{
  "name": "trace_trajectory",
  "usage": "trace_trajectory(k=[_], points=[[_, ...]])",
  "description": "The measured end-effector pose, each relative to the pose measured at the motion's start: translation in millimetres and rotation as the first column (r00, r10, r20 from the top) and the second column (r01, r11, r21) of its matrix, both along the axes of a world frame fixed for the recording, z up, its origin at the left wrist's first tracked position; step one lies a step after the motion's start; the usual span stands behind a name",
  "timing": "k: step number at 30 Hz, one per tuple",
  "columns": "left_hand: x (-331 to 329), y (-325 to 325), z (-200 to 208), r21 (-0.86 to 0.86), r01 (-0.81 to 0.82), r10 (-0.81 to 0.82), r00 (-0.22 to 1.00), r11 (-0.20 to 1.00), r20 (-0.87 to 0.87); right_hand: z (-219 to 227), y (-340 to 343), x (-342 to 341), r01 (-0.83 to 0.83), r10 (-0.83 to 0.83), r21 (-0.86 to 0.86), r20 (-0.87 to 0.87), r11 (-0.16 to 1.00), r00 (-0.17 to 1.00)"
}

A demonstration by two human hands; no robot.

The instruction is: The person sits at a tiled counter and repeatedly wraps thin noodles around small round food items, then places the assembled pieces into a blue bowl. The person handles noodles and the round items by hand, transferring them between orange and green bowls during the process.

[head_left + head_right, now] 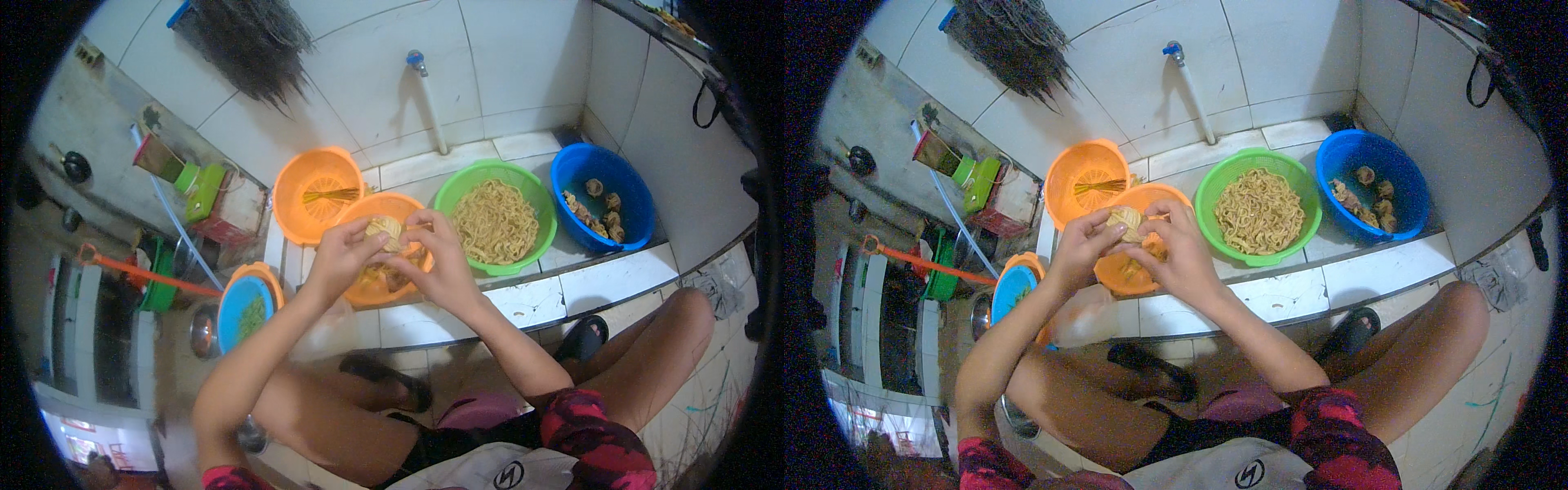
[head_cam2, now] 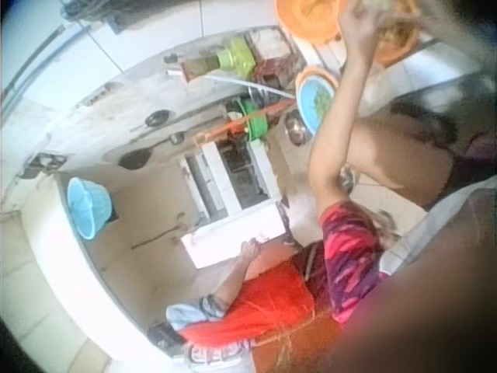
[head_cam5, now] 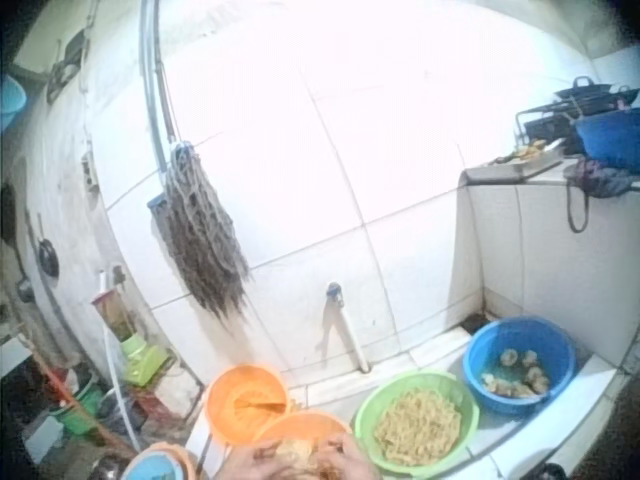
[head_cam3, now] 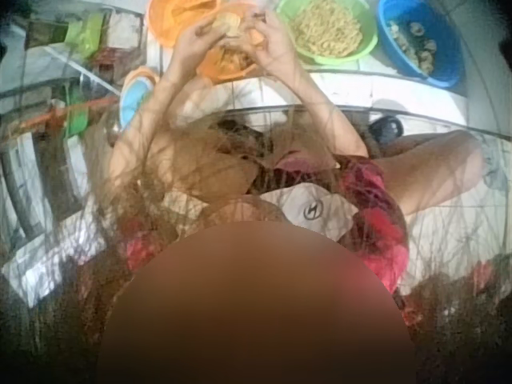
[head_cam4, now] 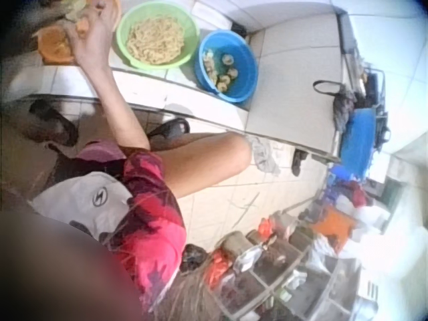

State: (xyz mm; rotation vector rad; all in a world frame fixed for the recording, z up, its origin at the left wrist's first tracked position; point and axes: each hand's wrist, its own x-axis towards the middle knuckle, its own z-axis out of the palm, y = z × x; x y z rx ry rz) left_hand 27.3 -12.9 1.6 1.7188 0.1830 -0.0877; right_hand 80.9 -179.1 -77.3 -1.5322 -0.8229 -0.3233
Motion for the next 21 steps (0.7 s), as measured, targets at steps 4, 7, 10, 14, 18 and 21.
trace_trajectory(k=[4, 7, 10, 14, 18, 21], points=[[3.1, -2.0, -5.9, -0.021, -0.011, 0.010, 0.999, 1.000, -0.038, -5.5, 3.0, -0.1, -0.035, 0.037, 0.020, -0.070, 0.999, 0.997], [5.8, 0.6, -4.1, -0.010, 0.016, -0.017, 0.994, 1.000, -0.105, -8.3, -4.4, 11.5, -0.208, 0.226, 0.102, -0.216, 0.973, 0.950], [9.6, 1.2, -3.2, -0.051, 0.048, -0.055, 0.991, 0.998, -0.125, -9.5, -13.2, 21.0, -0.365, 0.438, 0.243, -0.447, 0.899, 0.780], [15.6, -2.0, -3.8, -0.032, 0.073, -0.077, 0.988, 0.997, -0.132, -12.6, -17.7, 24.9, -0.393, 0.449, 0.218, -0.420, 0.893, 0.789], [18.7, -8.0, -6.5, 0.052, 0.087, -0.080, 0.989, 0.995, -0.122, -16.4, -12.6, 21.9, -0.097, 0.096, 0.001, -0.101, 0.995, 0.990], [25.2, -11.5, -11.5, 0.026, 0.105, -0.104, 0.994, 0.994, -0.024, -16.2, -14.5, 23.0, 0.050, -0.048, -0.029, 0.066, 0.998, 0.997]])
